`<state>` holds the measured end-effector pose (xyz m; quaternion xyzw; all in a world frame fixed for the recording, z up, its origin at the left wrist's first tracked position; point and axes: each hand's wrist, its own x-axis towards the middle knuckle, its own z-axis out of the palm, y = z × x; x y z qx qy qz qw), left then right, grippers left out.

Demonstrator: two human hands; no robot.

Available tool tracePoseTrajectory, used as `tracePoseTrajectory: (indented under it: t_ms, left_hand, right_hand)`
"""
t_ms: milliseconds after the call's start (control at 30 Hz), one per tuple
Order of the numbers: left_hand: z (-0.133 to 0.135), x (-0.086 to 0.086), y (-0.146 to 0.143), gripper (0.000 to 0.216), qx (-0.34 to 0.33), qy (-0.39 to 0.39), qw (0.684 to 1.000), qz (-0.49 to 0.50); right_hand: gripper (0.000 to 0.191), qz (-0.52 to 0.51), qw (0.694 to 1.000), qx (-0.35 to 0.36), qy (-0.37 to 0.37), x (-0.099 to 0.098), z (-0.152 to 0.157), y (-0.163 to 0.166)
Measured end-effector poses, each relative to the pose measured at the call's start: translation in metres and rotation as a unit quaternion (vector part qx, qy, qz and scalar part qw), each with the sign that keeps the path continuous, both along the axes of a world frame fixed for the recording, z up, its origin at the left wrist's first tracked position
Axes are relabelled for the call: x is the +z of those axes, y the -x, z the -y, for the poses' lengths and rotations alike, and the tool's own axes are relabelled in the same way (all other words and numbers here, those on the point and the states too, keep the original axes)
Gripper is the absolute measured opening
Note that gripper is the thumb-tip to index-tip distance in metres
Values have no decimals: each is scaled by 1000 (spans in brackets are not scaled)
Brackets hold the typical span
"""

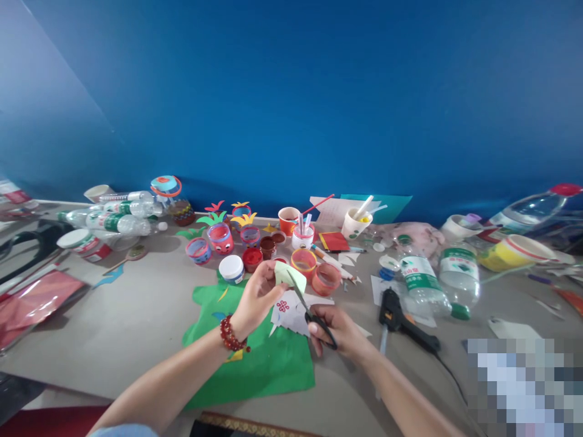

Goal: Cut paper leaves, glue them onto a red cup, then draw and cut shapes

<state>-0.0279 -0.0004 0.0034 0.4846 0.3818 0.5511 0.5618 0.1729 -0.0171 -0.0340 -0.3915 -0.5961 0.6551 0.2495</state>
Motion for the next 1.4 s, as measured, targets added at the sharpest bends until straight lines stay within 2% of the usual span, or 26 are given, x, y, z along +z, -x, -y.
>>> tracePoseTrajectory:
  t_ms: [800, 1400]
  left_hand:
    - [-1, -5, 1, 29, -18, 1, 1000, 18]
    - [0, 1, 1, 27, -12, 1, 1000, -10]
  right_hand:
    - [60, 5, 1000, -2, 3, -3, -1, 0]
    - [61, 8, 1000, 3, -14, 3, 0, 1]
